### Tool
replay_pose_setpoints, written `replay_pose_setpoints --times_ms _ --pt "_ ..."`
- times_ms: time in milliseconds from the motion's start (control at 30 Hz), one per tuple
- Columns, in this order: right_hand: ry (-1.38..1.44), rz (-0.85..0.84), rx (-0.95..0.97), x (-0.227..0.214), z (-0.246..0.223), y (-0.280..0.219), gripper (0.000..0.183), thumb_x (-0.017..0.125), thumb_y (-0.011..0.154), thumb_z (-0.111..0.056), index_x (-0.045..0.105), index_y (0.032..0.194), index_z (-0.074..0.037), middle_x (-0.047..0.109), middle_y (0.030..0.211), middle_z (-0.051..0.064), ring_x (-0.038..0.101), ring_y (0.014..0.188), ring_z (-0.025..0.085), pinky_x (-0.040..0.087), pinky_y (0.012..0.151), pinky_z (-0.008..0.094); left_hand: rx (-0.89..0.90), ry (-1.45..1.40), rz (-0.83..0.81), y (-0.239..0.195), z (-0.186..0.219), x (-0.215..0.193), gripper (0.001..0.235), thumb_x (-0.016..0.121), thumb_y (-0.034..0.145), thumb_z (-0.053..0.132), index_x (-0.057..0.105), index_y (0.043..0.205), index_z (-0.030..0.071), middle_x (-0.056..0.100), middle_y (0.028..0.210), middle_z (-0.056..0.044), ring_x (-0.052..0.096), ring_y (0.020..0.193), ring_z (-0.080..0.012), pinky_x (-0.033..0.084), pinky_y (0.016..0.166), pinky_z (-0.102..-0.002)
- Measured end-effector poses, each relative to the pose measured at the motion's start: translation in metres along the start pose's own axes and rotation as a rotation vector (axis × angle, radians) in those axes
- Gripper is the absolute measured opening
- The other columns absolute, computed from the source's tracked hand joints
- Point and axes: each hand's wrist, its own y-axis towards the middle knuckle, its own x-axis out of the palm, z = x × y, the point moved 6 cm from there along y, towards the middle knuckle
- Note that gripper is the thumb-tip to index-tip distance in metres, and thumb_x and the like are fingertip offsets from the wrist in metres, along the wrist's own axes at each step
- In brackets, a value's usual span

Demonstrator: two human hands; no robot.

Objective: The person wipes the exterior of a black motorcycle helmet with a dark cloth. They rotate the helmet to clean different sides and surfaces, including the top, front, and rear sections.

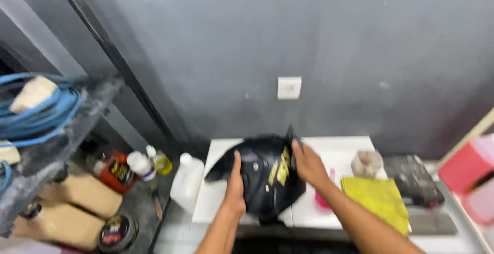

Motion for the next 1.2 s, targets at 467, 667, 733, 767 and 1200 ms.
replay_pose_setpoints --times_ms 467,667,733,767,1200 --pt "-0.324 -0.031 -0.905 0.028 -0.059 -0.076 0.05 0.058 0.096 -0.027 0.051 0.143 -0.014 0.048 0.151 0.01 0.043 0.139 0.031 0.031 0.111 0.047 -0.012 -0.123 -0.075 -0.014 -0.006 -0.007 0.079 0.052 0.075 0.069 0.068 0.125 0.01 0.07 0.125 -0.013 0.064 0.108 -0.0297 0.05 0.095 -0.043" --pt "-0.449 -0.024 -1.0 0.033 -0.065 -0.104 0.057 0.059 0.095 -0.05 0.052 0.145 -0.024 0.039 0.157 0.006 0.029 0.147 0.036 0.018 0.115 0.059 0.001 -0.114 -0.025 -0.027 -0.015 0.0 0.077 0.046 0.08 0.068 0.067 0.127 0.011 0.069 0.125 -0.014 0.064 0.113 -0.03 0.049 0.096 -0.043" --pt "-0.436 -0.023 -0.938 0.026 -0.06 -0.094 0.053 0.058 0.095 -0.046 0.054 0.143 -0.024 0.041 0.156 0.007 0.032 0.146 0.034 0.017 0.115 0.057 0.019 -0.106 0.025 -0.032 -0.014 0.004 0.077 0.045 0.078 0.069 0.068 0.126 0.014 0.07 0.127 -0.012 0.064 0.114 -0.0302 0.048 0.095 -0.045" --pt "-0.432 0.01 -0.804 0.021 -0.053 -0.084 0.058 0.059 0.093 -0.047 0.05 0.146 -0.024 0.038 0.158 0.006 0.03 0.146 0.033 0.018 0.115 0.056 0.024 -0.119 0.04 -0.036 -0.012 0.007 0.079 0.046 0.078 0.067 0.066 0.128 0.009 0.069 0.127 -0.016 0.063 0.114 -0.033 0.048 0.098 -0.046" --pt "-0.279 0.03 -0.517 0.021 -0.034 -0.063 0.074 0.05 0.094 -0.049 0.03 0.154 -0.011 0.025 0.162 0.017 0.018 0.151 0.036 0.012 0.12 0.048 0.098 -0.087 0.107 -0.034 0.001 -0.011 0.077 0.049 0.076 0.061 0.065 0.128 0.006 0.069 0.126 -0.018 0.065 0.117 -0.0317 0.049 0.102 -0.046"
